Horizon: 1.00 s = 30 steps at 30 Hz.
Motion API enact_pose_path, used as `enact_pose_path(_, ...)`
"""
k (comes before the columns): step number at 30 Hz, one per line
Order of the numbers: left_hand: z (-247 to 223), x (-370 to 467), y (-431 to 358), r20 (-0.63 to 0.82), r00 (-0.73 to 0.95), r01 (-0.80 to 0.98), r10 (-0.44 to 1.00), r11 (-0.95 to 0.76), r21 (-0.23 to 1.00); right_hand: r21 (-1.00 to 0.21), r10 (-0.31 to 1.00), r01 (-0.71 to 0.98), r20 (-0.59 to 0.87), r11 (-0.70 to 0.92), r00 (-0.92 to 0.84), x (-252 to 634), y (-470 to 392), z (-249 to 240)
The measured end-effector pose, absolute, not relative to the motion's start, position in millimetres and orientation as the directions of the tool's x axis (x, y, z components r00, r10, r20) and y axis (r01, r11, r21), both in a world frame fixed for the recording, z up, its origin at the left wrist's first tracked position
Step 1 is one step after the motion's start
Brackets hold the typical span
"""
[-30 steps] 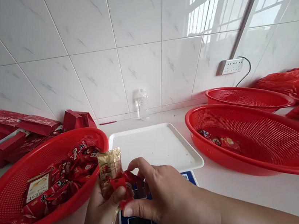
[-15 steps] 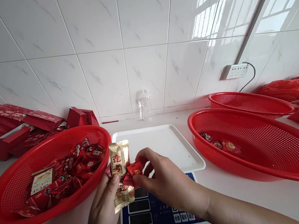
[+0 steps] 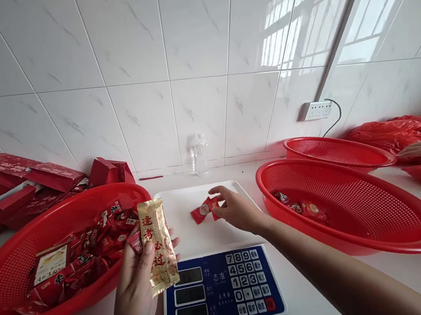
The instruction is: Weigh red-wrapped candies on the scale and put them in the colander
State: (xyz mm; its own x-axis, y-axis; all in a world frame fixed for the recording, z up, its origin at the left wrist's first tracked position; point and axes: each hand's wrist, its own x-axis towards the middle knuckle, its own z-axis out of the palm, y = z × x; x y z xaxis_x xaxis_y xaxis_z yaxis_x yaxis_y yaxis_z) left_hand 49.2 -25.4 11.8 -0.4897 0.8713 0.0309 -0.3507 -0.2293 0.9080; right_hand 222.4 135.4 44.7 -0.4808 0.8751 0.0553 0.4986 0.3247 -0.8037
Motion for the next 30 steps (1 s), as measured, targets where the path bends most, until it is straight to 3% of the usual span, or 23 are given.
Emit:
enact_pose_path(4, 11, 49, -25, 0.119, -0.503, -0.229, 0.856, -0.265, 0.937, -0.785, 0.879, 0.511, 0.088, 0.350, -0.468, 228, 136, 40)
enact_pose_path(7, 12, 50, -25, 0.191, -0.546, -0.126, 0.815, -0.305, 0.944, -0.695, 0.843, 0.561, 0.121, 0.449, -0.525, 233, 133, 41)
enact_pose_path(11, 12, 53, -27, 0.183, -0.545, -0.120, 0.818, -0.292, 0.949, -0.595, 0.817, 0.578, 0.273, 0.558, -0.507, 233, 122, 47)
enact_pose_path(14, 12, 55, -28, 0.146, -0.504, -0.154, 0.851, -0.256, 0.954, -0.766, 0.775, 0.378, 0.235, 0.519, -0.587, 226, 102, 57)
enact_pose_path(16, 12, 56, -29, 0.132, -0.460, -0.186, 0.878, -0.241, 0.953, -0.917, 0.666, 0.184, 0.110, 0.355, -0.738, 218, 87, 63)
enact_pose_path(18, 13, 57, -31, 0.124, -0.413, -0.217, 0.902, -0.230, 0.949, -0.982, 0.537, 0.063, 0.042, 0.176, -0.843, 211, 73, 66)
enact_pose_path(21, 14, 57, -32, 0.141, -0.402, -0.206, 0.905, -0.240, 0.949, -0.998, 0.505, 0.022, 0.007, 0.052, -0.863, 203, 62, 66)
enact_pose_path(27, 9, 50, -29, 0.129, -0.327, -0.253, 0.936, -0.218, 0.943, -0.994, 0.562, -0.024, 0.082, 0.108, -0.823, 200, 56, 62)
enact_pose_path(30, 4, 46, -30, 0.196, -0.229, -0.158, 0.954, -0.235, 0.959, -0.996, 0.516, -0.065, 0.086, 0.058, -0.852, 199, 50, 61)
